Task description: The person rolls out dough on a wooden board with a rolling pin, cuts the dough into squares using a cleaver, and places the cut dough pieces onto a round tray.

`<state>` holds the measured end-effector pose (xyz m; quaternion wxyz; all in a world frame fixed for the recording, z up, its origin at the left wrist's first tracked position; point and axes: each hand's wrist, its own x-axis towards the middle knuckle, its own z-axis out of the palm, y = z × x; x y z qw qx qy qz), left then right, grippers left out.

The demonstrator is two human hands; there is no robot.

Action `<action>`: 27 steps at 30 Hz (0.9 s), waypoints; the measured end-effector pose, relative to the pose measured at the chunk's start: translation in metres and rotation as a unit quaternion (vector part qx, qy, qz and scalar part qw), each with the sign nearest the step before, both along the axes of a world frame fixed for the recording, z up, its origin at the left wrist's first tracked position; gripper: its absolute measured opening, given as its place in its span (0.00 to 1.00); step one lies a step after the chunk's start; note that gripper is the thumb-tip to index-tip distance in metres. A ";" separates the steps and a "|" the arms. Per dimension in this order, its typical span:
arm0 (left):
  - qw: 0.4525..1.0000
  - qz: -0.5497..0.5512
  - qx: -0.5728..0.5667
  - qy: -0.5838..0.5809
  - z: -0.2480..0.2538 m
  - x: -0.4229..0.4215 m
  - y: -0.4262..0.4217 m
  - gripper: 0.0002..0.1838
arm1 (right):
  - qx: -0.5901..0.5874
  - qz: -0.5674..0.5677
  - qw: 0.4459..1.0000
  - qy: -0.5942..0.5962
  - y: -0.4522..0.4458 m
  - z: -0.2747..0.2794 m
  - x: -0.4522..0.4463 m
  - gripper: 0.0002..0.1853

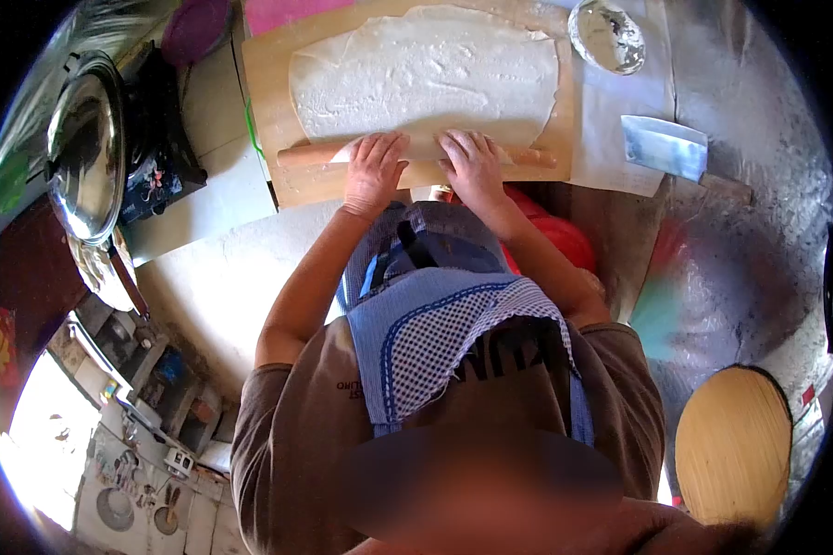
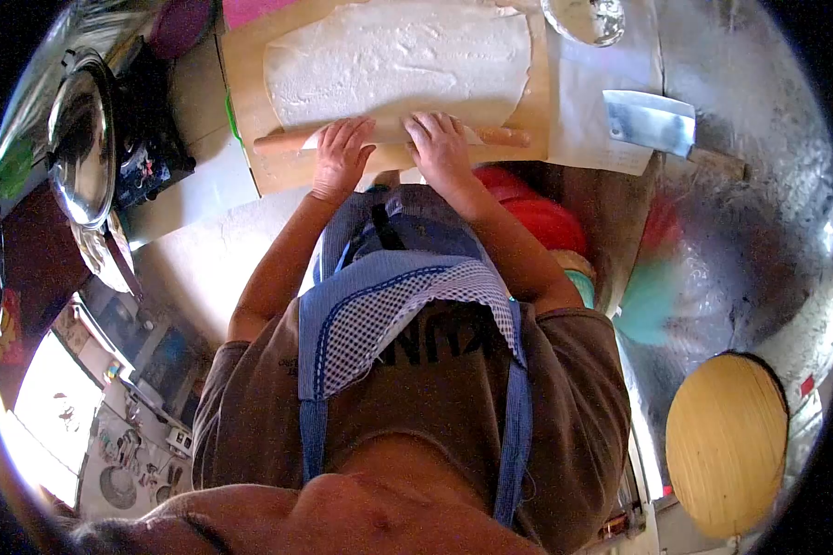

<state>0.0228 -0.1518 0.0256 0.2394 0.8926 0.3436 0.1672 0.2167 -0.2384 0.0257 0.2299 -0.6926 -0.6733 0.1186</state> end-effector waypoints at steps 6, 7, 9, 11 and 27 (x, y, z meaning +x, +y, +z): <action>0.998 -0.027 0.010 0.048 -0.001 -0.009 -0.009 0.27 | -0.024 0.001 1.000 0.002 -0.014 0.005 -0.013 0.23; 0.998 -0.027 -0.004 0.053 -0.003 -0.010 -0.012 0.27 | -0.026 -0.005 1.000 0.006 -0.015 0.006 -0.015 0.23; 0.998 -0.027 -0.019 0.058 -0.004 -0.012 -0.014 0.28 | -0.030 -0.009 0.999 0.007 -0.019 0.005 -0.019 0.23; 0.996 -0.041 -0.023 0.081 -0.001 -0.013 -0.014 0.27 | -0.035 -0.012 0.999 0.009 -0.021 0.004 -0.021 0.23; 0.980 -0.039 -0.154 0.122 0.010 -0.006 0.023 0.27 | -0.113 0.032 0.992 0.039 -0.001 0.020 0.000 0.19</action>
